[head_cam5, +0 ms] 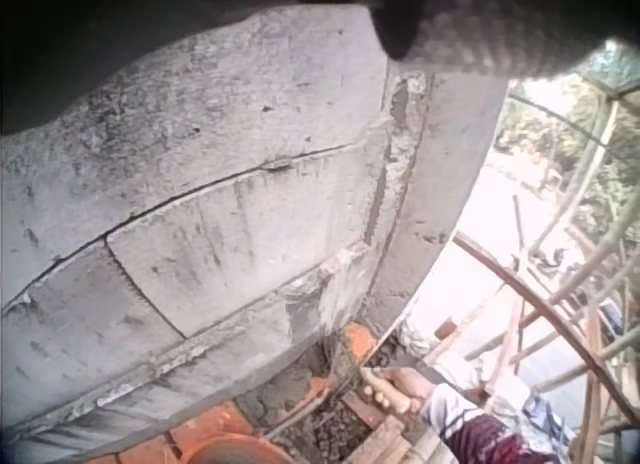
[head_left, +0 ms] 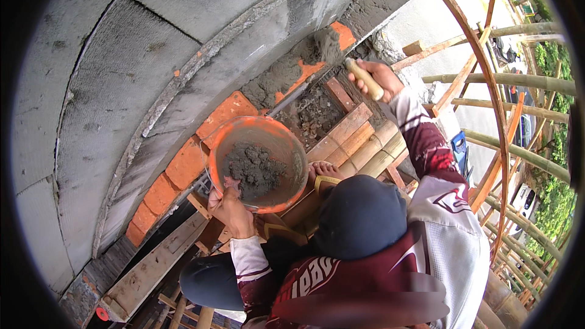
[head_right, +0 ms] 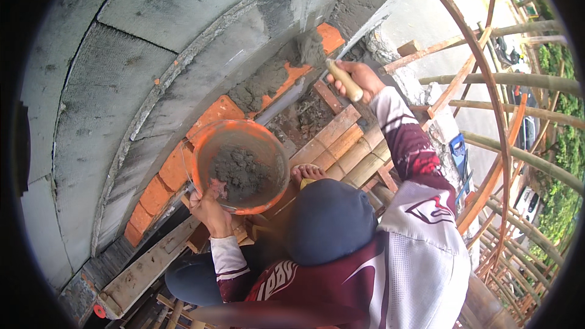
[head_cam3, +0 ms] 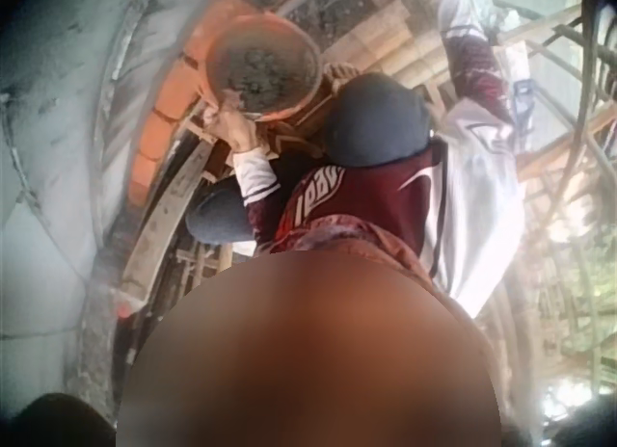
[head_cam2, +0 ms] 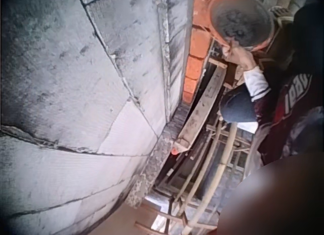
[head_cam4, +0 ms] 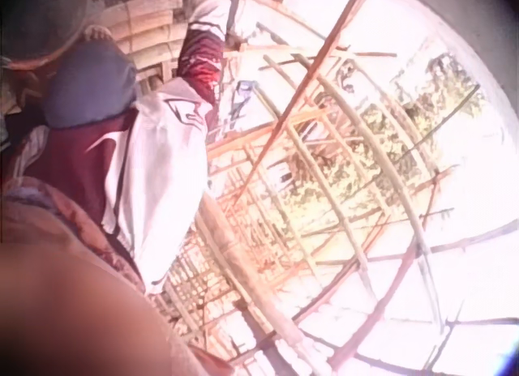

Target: The person scoops mortar from a bucket using a trowel and applies it to a brick wall under construction. They place red bricks into the mortar, tap them into position, and scrape away excess mortar from the joints.

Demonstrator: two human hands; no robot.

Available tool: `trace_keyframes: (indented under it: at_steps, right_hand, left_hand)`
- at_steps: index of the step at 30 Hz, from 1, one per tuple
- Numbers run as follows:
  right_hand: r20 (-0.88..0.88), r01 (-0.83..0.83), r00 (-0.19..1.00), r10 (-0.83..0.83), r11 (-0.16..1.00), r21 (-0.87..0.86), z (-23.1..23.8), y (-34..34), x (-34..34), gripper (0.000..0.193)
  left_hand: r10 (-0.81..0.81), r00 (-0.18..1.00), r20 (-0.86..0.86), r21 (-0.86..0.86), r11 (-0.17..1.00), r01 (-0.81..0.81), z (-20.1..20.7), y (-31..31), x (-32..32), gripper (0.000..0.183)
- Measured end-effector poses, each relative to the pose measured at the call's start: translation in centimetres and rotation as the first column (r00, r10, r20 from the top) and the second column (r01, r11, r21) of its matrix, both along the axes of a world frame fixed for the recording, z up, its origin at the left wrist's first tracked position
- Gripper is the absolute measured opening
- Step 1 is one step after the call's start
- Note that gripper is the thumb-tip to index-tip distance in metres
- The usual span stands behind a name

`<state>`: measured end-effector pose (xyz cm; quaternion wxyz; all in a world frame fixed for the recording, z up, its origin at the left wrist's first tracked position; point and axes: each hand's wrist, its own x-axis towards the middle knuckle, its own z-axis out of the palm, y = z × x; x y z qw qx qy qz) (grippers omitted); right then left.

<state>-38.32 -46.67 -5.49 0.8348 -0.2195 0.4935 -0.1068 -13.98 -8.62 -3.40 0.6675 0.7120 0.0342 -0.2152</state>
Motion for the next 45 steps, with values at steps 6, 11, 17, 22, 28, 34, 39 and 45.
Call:
trace_keyframes:
  at_steps: [6, 11, 17, 22, 28, 34, 39, 45]
  right_hand:
    - [0.054, -0.45, 0.879, 0.473, 0.863, -0.228, 1.7, 4.1, -1.0, 0.034]
    - [-0.459, -0.791, 0.39, 0.798, 0.035, -0.611, 3.5, 10.3, 2.3, 0.039]
    - [-0.879, -0.576, 0.241, 0.411, -0.668, -0.47, 1.4, 17.0, 9.8, 0.05]
    - [-0.883, -0.413, 0.299, 0.363, -0.784, -0.462, 1.7, 16.8, 11.4, 0.058]
    - [-0.846, -0.288, 0.085, 0.526, -0.8, -0.527, 2.1, 18.2, 12.1, 0.061]
    - [-0.879, -0.591, 0.229, 0.419, -0.658, -0.468, 1.7, 18.6, 12.2, 0.059]
    - [-0.381, -0.63, 0.141, 0.914, -0.215, -0.747, 0.4, 20.1, 11.7, 0.044]
    - [-0.129, -0.867, 0.139, 0.982, 0.058, -0.494, 0.7, 17.2, 10.1, 0.047]
  left_hand:
    - [0.056, 0.998, -0.037, -0.012, 0.998, -0.056, -0.3, 0.9, 0.2, 0.02]
    - [-0.002, 0.997, 0.076, 0.013, 1.0, 0.0, -0.2, -0.5, -0.7, 0.02]
    - [-0.13, 0.877, 0.462, 0.084, 0.991, 0.102, 0.4, -2.0, -0.6, 0.018]
    - [-0.183, 0.788, 0.588, 0.207, 0.976, 0.072, 1.9, -2.0, 0.4, 0.015]
    - [-0.216, 0.69, 0.69, 0.228, 0.971, 0.076, 3.4, -2.1, 0.0, 0.017]
    - [-0.295, 0.62, 0.727, 0.303, 0.948, 0.096, 3.9, -2.1, -0.8, 0.015]
    - [-0.328, 0.721, 0.611, 0.245, 0.944, 0.223, 3.7, -0.8, -0.1, 0.015]
    - [0.017, 0.95, 0.312, 0.098, 0.994, -0.05, 2.1, 0.5, 0.7, 0.016]
